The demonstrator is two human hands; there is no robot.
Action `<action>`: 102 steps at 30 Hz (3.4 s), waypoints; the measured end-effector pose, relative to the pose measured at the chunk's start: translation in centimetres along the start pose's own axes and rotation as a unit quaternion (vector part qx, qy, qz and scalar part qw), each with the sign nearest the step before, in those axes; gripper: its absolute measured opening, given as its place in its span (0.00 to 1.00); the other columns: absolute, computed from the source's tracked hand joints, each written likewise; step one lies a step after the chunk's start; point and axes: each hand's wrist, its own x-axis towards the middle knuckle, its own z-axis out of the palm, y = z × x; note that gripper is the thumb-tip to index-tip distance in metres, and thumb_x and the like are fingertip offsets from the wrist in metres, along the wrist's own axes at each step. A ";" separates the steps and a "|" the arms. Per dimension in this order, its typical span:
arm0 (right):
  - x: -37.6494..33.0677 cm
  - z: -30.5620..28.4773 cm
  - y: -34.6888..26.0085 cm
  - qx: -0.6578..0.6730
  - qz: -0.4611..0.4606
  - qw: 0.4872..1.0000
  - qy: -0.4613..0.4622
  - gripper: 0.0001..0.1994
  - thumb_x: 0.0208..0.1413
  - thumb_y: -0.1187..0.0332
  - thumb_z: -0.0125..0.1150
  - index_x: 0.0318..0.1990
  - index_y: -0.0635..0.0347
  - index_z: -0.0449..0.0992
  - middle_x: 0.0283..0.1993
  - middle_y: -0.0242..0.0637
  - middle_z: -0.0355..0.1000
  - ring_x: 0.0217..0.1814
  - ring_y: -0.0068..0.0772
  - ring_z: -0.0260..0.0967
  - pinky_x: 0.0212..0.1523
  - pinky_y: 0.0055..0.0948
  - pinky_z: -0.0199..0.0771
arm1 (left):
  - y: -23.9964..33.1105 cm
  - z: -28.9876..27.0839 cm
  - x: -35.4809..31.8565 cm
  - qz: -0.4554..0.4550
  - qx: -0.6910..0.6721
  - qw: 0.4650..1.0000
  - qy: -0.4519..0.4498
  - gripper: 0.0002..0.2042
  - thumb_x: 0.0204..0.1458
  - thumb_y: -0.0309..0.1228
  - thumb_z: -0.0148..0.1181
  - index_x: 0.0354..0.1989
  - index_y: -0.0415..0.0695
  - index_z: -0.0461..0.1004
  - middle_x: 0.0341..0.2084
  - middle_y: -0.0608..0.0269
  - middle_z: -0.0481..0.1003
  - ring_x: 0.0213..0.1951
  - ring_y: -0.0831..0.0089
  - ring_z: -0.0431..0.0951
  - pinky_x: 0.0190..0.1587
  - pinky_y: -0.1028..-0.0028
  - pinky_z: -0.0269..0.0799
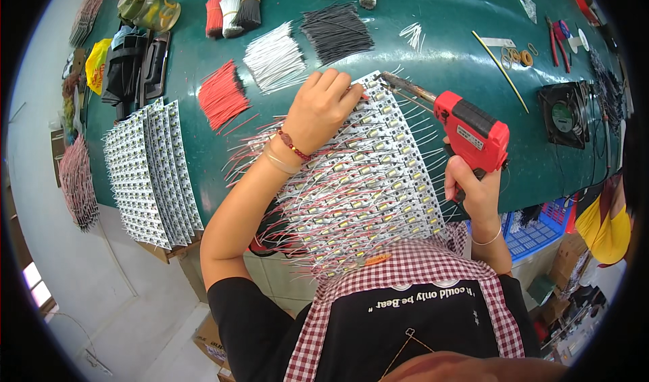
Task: The person uses a soldering iron to attach red and black wires to a large LED panel. They pick up individual wires from piles on the table, place them on the panel, and apply heat to secure them. The process is repeated for multiple connection points on the panel.
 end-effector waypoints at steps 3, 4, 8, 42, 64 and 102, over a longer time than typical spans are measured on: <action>-0.3 0.0 0.1 -0.002 -0.002 1.000 0.001 0.16 0.56 0.73 0.54 0.50 0.75 0.66 0.14 0.31 0.64 0.11 0.19 0.60 0.14 0.18 0.57 | 0.0 -0.1 0.1 0.010 0.016 1.000 0.010 0.05 0.47 0.28 0.59 0.32 0.43 0.74 0.26 0.64 0.65 0.33 0.69 0.69 0.37 0.71 0.65; -0.3 -0.1 0.1 0.003 -0.002 1.000 0.000 0.16 0.57 0.73 0.53 0.50 0.75 0.66 0.14 0.31 0.64 0.11 0.20 0.60 0.14 0.18 0.57 | 0.0 -0.1 0.1 0.007 0.008 1.000 0.009 0.06 0.45 0.27 0.59 0.33 0.43 0.74 0.27 0.64 0.66 0.33 0.68 0.69 0.37 0.70 0.65; -0.8 -0.2 0.0 0.016 0.003 1.000 0.006 0.16 0.57 0.73 0.53 0.51 0.74 0.66 0.15 0.32 0.64 0.11 0.20 0.60 0.13 0.18 0.57 | -0.1 -0.6 -0.1 -0.003 -0.005 1.000 0.005 0.09 0.42 0.24 0.59 0.34 0.43 0.75 0.28 0.64 0.68 0.33 0.67 0.70 0.36 0.68 0.65; -2.4 0.0 0.6 0.033 0.054 0.998 0.012 0.06 0.55 0.72 0.63 0.33 0.64 0.73 0.20 0.29 0.70 0.16 0.17 0.66 0.16 0.18 0.64 | 2.0 -0.4 -0.6 -0.020 -0.070 0.997 -0.003 0.09 0.42 0.22 0.60 0.35 0.41 0.76 0.26 0.62 0.66 0.31 0.66 0.69 0.35 0.69 0.67; -2.8 0.0 0.3 0.036 0.054 0.998 0.027 0.05 0.55 0.73 0.61 0.31 0.64 0.73 0.19 0.29 0.70 0.16 0.18 0.66 0.16 0.18 0.63 | 2.1 -0.5 -0.7 -0.010 -0.046 0.999 -0.014 0.09 0.42 0.23 0.59 0.34 0.43 0.76 0.27 0.63 0.66 0.32 0.67 0.69 0.36 0.70 0.66; -5.3 -1.2 2.6 -0.017 0.014 0.999 -0.024 0.13 0.60 0.73 0.53 0.50 0.70 0.68 0.19 0.32 0.67 0.16 0.19 0.64 0.18 0.19 0.61 | 4.3 -1.0 -1.1 0.001 -0.074 0.997 -0.027 0.11 0.44 0.24 0.59 0.38 0.37 0.74 0.29 0.59 0.65 0.33 0.64 0.68 0.37 0.67 0.68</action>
